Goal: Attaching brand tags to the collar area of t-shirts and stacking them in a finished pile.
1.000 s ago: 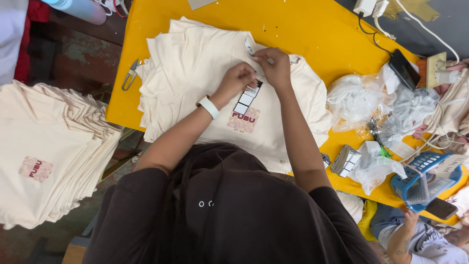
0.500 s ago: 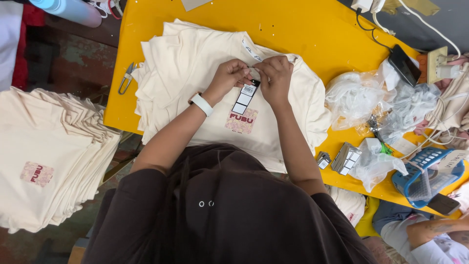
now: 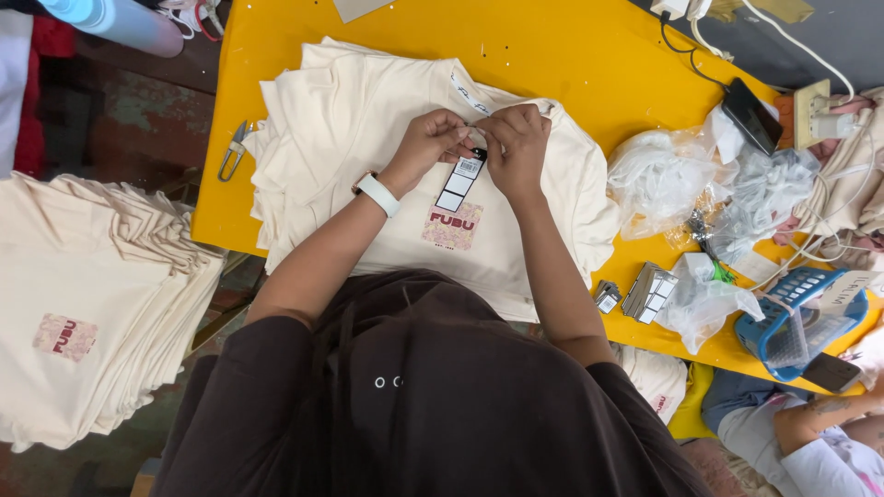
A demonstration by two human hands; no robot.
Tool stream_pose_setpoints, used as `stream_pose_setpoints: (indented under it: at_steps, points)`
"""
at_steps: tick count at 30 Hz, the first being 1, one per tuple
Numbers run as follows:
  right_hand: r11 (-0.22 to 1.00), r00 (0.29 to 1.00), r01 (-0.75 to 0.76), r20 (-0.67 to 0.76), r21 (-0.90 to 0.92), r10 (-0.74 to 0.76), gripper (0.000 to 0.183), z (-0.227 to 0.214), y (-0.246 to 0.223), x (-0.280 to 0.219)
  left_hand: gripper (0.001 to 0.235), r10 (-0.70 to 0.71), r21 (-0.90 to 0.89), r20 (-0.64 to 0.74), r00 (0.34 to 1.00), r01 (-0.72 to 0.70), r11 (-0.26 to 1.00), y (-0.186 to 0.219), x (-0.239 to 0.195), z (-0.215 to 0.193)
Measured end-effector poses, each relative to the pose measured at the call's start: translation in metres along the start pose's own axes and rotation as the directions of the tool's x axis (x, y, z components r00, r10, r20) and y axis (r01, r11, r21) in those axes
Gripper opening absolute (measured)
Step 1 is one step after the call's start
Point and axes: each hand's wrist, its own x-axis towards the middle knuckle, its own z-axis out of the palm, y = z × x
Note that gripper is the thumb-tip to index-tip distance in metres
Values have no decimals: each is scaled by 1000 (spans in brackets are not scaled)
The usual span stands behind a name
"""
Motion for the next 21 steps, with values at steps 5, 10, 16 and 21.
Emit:
stream_pose_setpoints:
  at_steps: [5, 10, 16, 21]
  points:
    - [1000, 1000, -14, 1, -6, 14, 7, 2, -2, -3, 2, 2, 10, 14, 1000, -2, 1000, -4, 3, -3]
    - [998, 998, -51, -28, -27, 50, 7, -1, -9, -5, 1, 6, -12, 43, 999, -6, 1000, -2, -1, -4]
    - [994, 999, -35, 7, -103, 36, 8, -1, -19, -11, 1, -2, 12, 94, 996, 1, 1000, -7, -4, -4]
    - [966, 994, 69, 95, -249, -47, 12, 0, -21, -10, 11, 89, 260, 123, 988, -118, 958, -19, 6, -16]
